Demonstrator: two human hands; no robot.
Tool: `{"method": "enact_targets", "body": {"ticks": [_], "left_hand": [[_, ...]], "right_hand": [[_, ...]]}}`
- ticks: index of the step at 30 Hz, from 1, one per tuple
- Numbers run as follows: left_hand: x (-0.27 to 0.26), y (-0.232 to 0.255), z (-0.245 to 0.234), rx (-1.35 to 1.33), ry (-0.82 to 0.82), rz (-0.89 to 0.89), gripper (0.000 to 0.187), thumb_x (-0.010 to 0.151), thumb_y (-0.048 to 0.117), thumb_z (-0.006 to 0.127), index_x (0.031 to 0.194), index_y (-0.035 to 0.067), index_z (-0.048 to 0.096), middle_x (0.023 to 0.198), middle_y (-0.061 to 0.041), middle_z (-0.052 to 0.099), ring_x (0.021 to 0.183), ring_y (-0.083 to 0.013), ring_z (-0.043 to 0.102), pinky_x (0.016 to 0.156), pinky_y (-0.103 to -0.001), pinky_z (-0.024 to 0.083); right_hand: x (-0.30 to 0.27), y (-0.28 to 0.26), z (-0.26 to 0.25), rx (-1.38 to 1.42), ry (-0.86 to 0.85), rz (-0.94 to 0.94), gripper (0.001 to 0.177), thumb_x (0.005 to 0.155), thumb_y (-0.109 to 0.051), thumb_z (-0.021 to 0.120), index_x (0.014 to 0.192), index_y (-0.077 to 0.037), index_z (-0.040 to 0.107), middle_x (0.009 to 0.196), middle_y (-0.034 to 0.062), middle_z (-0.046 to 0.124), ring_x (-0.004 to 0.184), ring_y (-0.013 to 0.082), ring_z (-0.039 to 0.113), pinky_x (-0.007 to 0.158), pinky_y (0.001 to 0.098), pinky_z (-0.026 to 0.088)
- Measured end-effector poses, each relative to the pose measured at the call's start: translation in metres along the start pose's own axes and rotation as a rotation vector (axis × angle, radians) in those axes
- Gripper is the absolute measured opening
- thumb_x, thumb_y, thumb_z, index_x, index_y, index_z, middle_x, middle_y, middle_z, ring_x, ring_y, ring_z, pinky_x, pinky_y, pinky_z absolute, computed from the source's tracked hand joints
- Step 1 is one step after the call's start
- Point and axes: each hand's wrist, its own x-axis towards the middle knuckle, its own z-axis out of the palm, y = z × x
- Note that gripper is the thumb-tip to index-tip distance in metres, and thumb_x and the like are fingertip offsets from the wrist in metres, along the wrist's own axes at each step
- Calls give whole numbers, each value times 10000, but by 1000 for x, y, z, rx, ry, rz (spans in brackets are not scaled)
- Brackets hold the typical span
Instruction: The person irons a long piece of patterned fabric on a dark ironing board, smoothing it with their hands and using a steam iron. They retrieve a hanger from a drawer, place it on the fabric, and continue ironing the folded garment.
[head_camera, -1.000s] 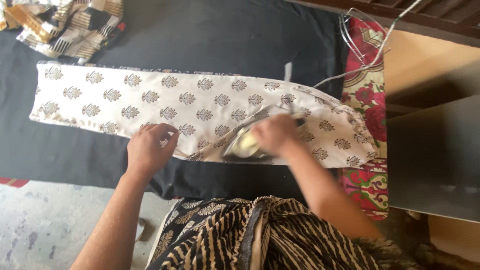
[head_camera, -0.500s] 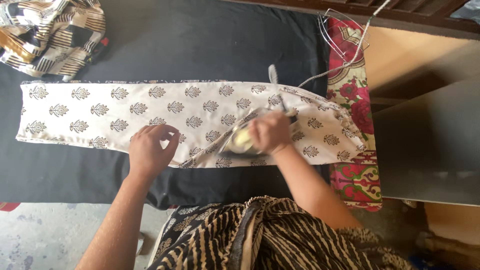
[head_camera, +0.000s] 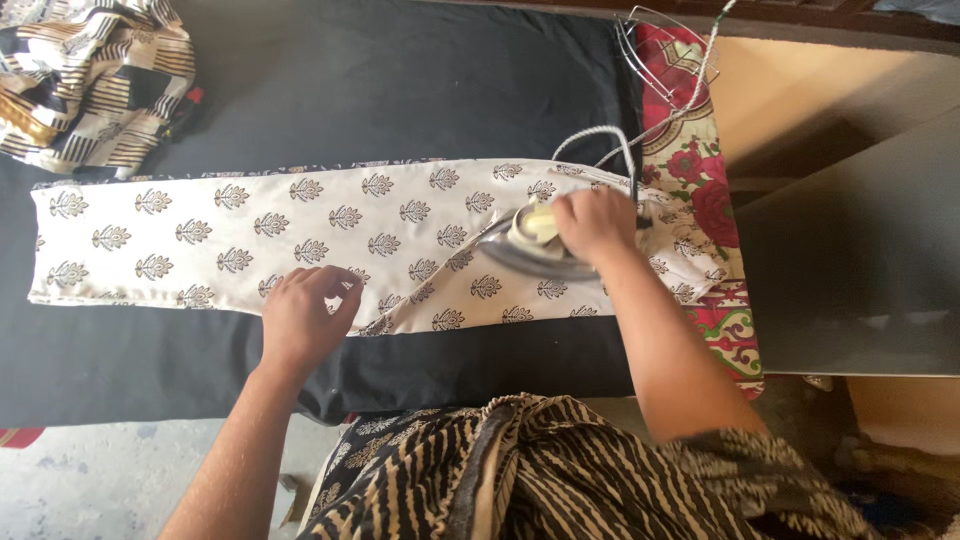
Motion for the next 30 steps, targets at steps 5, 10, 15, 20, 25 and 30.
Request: {"method": "enact_targets", "body": {"ticks": [5,10,15,20,25,30], "left_hand": [[7,4,9,-18,-94,1,108,879,252,705,900,161,758,812,-8,732,860,-249,683,811,-420,502],[16,15,26,-7,-138,31,99,875,253,713,883,164,755,814,6,742,874,-249,687,832,-423,504],[28,26,36,-26,-162,131,90,835,220,711,889,162,755,810,11,742,876,-239,691,828,-420,498],[29,32,40,-7,-173,140,91,874,234,701,884,155,746,814,13,740,890,-236,689,844,-419,496],[20,32,41,-15,-237,134,91,851,228,696,896,167,746,826,9,741,902,-239,686,864,-430,488],[11,29,40,-22,-256,132,89,855,228,696,895,166,745,827,3,743,910,-243,684,883,-433,481]], "right_hand": [[-43,-29,-5,-13,-242,38,461,960,-407,481,740,-111,758,693,177,710,665,394,702,667,536,548],[-98,-57,-22,81,-93,-46,405,941,-318,524,659,-98,715,604,157,672,570,375,667,616,488,538],[-112,-25,-24,143,318,-248,359,911,-202,569,576,-98,645,552,130,612,510,351,598,571,473,498],[-101,33,-14,-27,425,-74,390,942,-200,577,574,-91,648,542,128,613,471,334,584,536,465,489],[-77,65,-2,-377,454,273,425,968,-299,563,637,-81,717,607,167,654,540,384,640,547,489,514],[-62,66,-14,-338,190,601,625,1102,-494,481,794,-49,793,783,237,719,753,451,698,715,559,535]]}}
